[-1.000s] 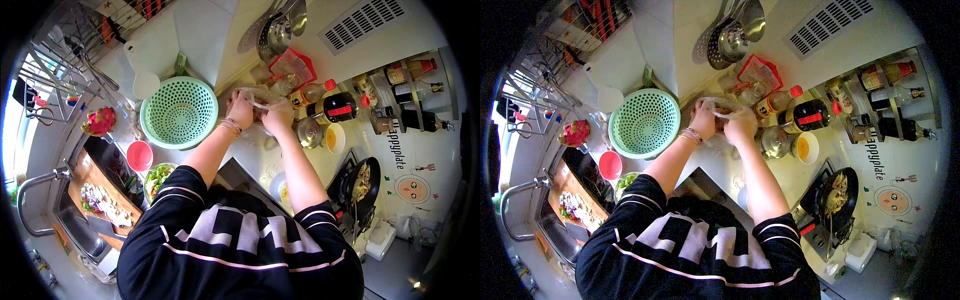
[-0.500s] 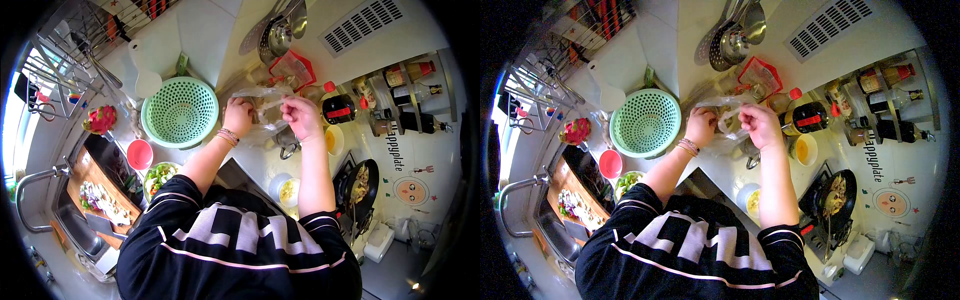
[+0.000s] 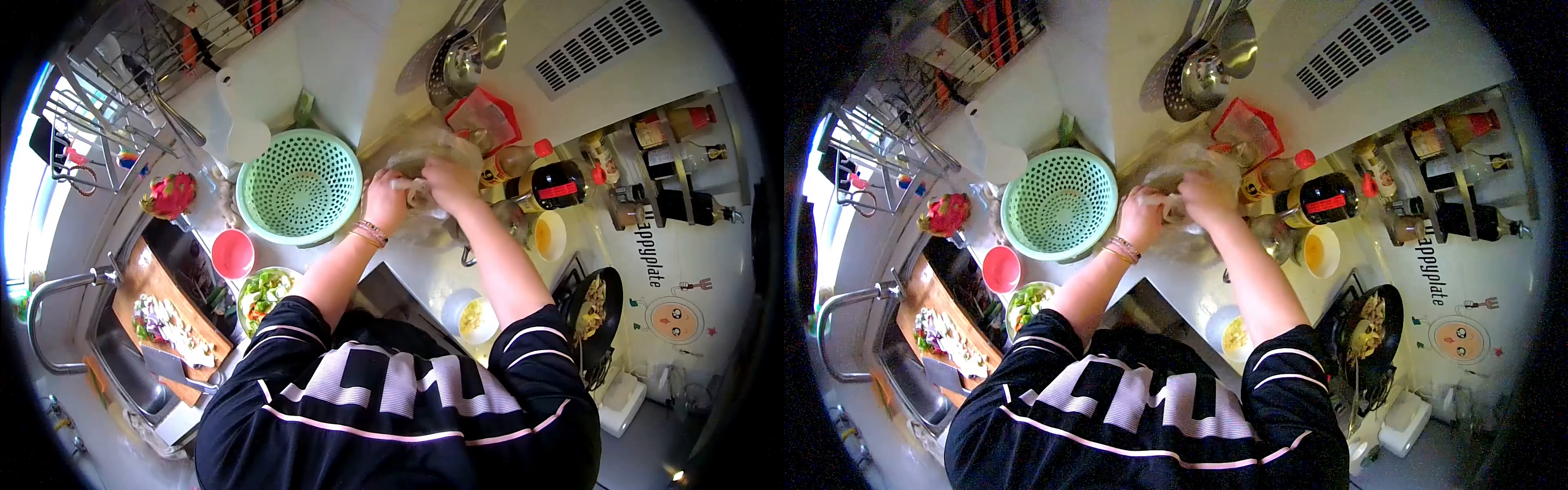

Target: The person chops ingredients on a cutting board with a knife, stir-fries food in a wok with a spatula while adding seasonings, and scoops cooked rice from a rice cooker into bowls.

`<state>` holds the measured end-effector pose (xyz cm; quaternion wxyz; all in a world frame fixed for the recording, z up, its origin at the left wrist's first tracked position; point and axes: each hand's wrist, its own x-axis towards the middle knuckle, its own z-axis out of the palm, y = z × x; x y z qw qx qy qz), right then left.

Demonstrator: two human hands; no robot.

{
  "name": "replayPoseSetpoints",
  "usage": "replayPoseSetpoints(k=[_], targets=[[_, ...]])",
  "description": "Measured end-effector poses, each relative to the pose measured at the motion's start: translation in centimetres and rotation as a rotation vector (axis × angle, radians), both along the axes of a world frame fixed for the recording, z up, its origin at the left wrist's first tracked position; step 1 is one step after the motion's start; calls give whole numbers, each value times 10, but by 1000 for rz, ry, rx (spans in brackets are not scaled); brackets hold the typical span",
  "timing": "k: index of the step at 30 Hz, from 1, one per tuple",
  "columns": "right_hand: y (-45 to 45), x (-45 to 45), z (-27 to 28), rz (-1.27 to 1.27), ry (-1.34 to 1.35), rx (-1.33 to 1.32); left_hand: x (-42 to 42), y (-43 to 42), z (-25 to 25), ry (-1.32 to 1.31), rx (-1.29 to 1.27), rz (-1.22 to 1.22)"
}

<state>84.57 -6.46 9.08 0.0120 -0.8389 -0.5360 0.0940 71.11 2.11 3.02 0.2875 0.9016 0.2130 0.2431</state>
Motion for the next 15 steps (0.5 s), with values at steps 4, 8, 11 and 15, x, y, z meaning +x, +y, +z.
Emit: replayPoseSetpoints(k=[4,8,11,15], targets=[[-3,9,8,-293,-20,-96,0,-3,-5,-19,-43,76],[-14,6,-2,-308,181,91,0,-8,-11,-123,-200,98],[-14,-2,-7,-117,215,107,0,-10,1,-217,-134,48],[-12,-3,7,-260,273,75,2,-11,15,-155,-137,114]])
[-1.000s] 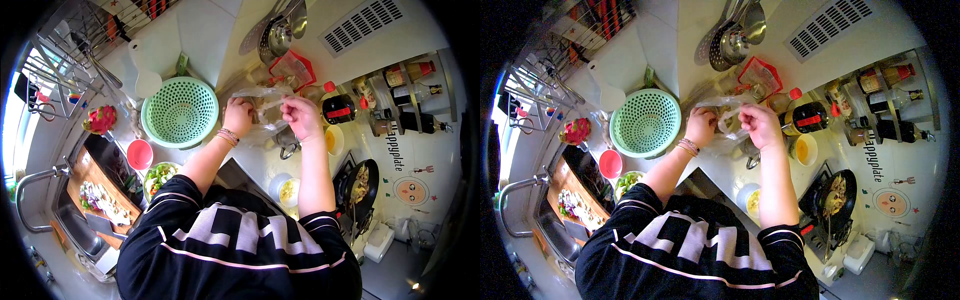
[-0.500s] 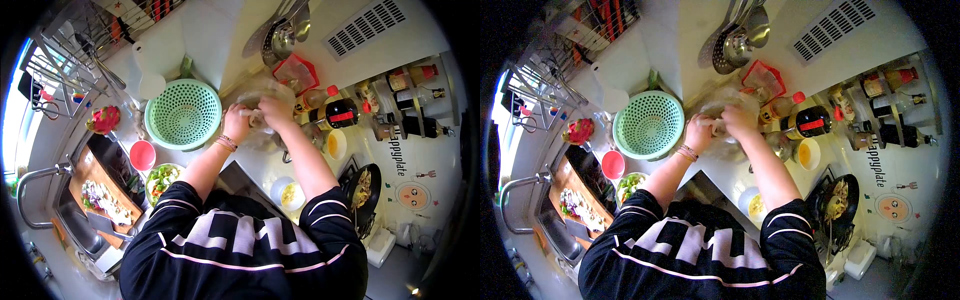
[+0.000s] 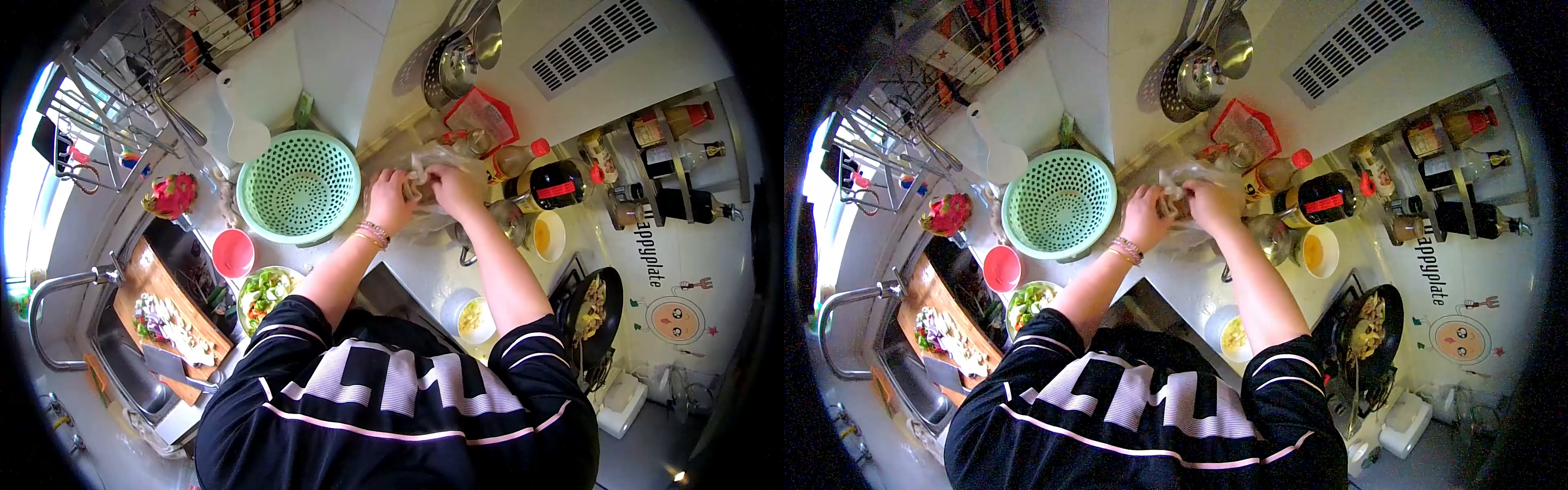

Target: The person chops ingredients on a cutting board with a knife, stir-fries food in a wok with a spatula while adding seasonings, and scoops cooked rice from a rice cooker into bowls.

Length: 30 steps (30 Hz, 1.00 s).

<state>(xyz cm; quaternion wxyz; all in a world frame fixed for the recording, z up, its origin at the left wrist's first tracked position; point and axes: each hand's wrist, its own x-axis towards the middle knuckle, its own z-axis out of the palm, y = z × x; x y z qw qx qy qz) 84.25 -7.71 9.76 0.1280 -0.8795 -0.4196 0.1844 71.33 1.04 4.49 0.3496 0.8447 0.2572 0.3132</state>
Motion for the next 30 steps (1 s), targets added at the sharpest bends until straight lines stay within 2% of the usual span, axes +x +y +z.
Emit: replayPoseSetpoints(k=[1,2,4,5,7,8,11,13,14,16,19,20,23,24,27,28,30], targets=[[-3,0,2,-68,23,-22,1,1,-6,44,-56,6],[-10,3,-9,3,-248,119,5,4,-15,85,-111,10],[-14,9,-22,-93,-215,100,8,4,-14,136,-200,25],[-16,13,-28,-141,-198,91,9,2,-14,61,-145,5],[-12,5,-10,-103,-71,91,10,0,-11,-85,-31,-31],[-11,1,-1,-85,-7,89,10,1,-9,-67,-65,-31],[-14,3,9,18,-53,-2,17,6,5,-84,-107,-57],[-21,14,-17,64,-73,129,21,10,8,-180,-46,-100],[-25,21,-32,86,-81,196,25,11,12,-217,-140,-159],[-22,12,-11,49,40,128,31,13,27,-284,-334,-277],[-18,-11,15,-52,84,187,38,14,42,-329,-897,-298],[-17,-17,18,-92,75,233,37,16,44,-253,-836,-298],[-18,-11,-6,-107,-9,294,27,13,46,-264,-901,-199],[-18,-5,-19,-150,33,340,24,17,45,-264,-961,-149],[-21,11,-36,-346,219,534,15,22,58,-449,-1376,53],[-20,13,-37,-529,574,582,15,23,50,-482,-1388,-4],[-21,7,-16,-731,835,642,9,19,42,-530,-1463,-61]])
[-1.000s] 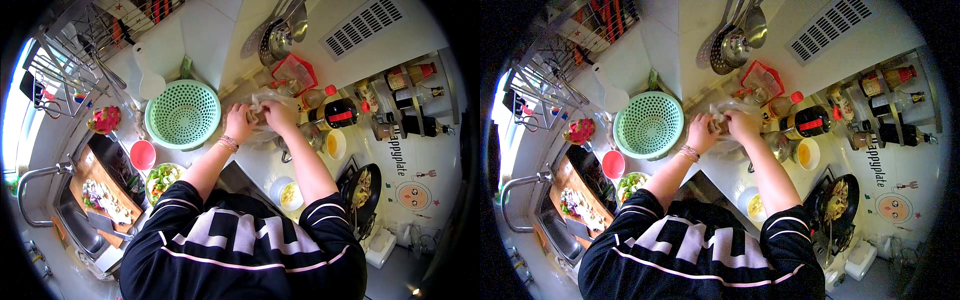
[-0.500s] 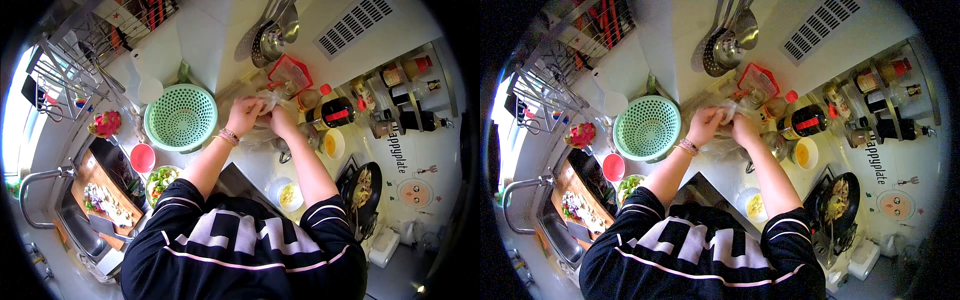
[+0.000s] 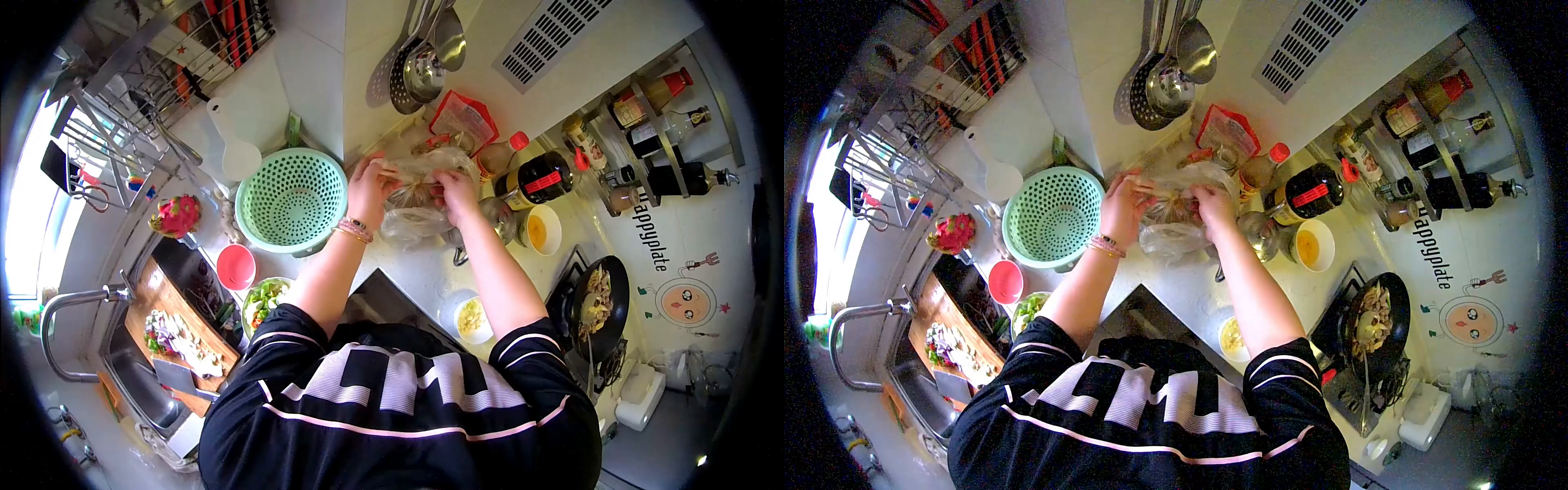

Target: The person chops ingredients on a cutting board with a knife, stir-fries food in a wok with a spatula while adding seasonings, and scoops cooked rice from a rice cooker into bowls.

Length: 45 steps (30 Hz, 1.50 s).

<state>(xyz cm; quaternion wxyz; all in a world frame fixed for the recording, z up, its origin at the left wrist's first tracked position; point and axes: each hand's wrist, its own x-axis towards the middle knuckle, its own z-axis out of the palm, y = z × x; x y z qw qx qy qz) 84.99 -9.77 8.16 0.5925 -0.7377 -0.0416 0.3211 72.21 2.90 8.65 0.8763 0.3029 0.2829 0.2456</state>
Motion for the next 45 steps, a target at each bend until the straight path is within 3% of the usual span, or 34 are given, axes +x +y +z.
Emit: replayPoseSetpoints(k=[1,4,8,11,14,17,18,21,24,27,30,32,35,39,43,45], targets=[[1,-4,11,-71,143,46,-3,-3,-4,-38,-33,-12],[-1,2,3,-29,108,55,-7,-15,-16,39,-41,-17],[-2,6,8,138,7,-32,-9,-23,-16,460,894,-133],[-1,19,-13,326,-183,-157,4,-26,-24,662,1203,-111],[-3,23,-22,537,-490,-152,18,-23,-32,675,1142,-147],[2,6,26,755,-887,-550,16,-24,-21,655,1164,-127],[5,2,22,739,-875,-442,8,-25,-18,648,1180,-114],[9,-3,21,736,-1225,-635,-5,-27,-21,536,1205,-13],[10,13,7,385,-1063,-796,-16,-33,-30,663,1176,49],[2,19,10,441,-871,-769,-20,-40,-40,678,1154,81],[-5,3,23,602,-1044,-530,-19,-34,-40,584,1555,78],[-4,-7,26,631,-1317,-359,-13,-35,-29,680,1514,47],[0,-8,23,759,-1335,-581,-8,-31,-15,809,1592,64],[-5,-19,30,428,-1331,-606,-15,-27,-5,761,1752,114],[-14,-25,27,239,-1273,-455,-14,-38,-14,736,1695,255],[-16,-31,25,212,-1222,-379,-9,-42,-13,674,1653,208]])
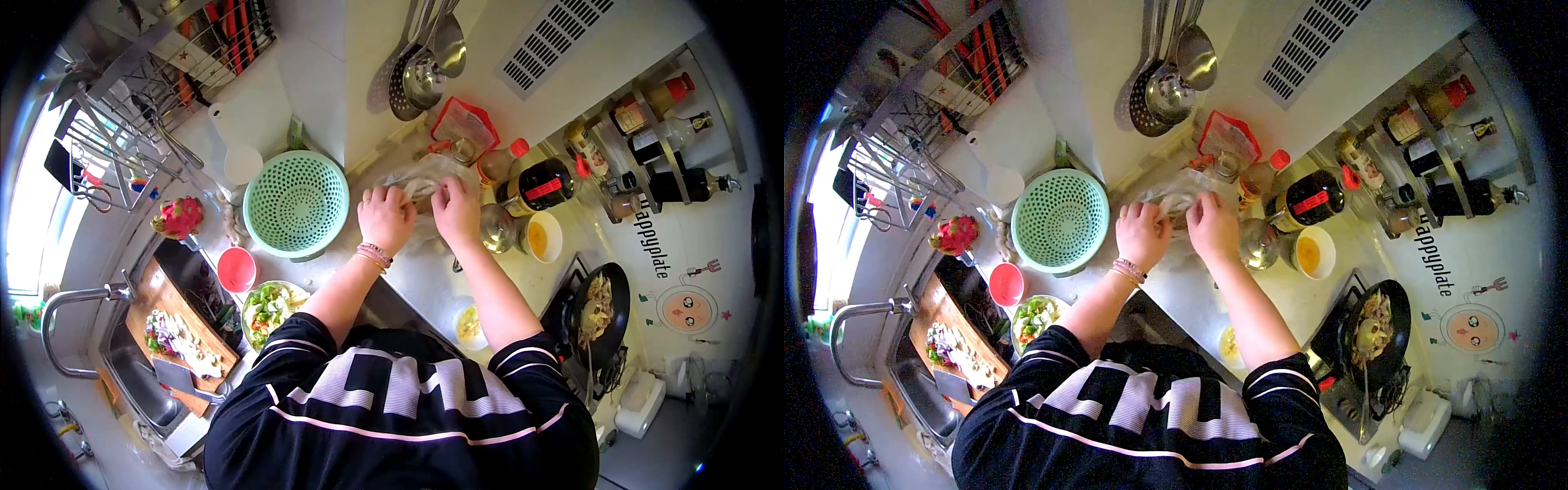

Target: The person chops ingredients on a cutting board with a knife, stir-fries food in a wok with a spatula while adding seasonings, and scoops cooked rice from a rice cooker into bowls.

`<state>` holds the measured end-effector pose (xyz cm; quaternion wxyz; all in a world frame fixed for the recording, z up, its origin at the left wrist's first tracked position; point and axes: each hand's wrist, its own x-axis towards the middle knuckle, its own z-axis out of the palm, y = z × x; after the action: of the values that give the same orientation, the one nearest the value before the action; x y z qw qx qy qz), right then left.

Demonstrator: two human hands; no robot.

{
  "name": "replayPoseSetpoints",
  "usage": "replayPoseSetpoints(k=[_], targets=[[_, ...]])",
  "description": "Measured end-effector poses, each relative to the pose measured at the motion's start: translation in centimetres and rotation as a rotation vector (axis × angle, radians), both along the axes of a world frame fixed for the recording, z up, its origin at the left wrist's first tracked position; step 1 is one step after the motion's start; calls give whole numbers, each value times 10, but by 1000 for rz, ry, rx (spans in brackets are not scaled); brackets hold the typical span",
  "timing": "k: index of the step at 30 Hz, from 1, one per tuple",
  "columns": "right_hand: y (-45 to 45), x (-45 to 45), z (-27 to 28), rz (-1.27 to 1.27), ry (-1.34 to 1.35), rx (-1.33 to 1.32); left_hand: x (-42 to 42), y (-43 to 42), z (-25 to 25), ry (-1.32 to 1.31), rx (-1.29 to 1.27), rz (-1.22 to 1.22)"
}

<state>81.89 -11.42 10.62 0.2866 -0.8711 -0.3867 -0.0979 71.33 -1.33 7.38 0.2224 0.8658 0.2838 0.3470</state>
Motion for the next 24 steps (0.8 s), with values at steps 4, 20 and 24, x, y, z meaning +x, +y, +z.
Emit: replayPoseSetpoints(k=[4,20,24], targets=[[-2,2,0,-65,-2,58,3,2,8,-121,-105,-7],[-27,25,91,-5,260,83,-66,13,54,-436,-928,-49],[20,69,80,-100,18,-267,-76,7,64,-545,-1280,-220]])
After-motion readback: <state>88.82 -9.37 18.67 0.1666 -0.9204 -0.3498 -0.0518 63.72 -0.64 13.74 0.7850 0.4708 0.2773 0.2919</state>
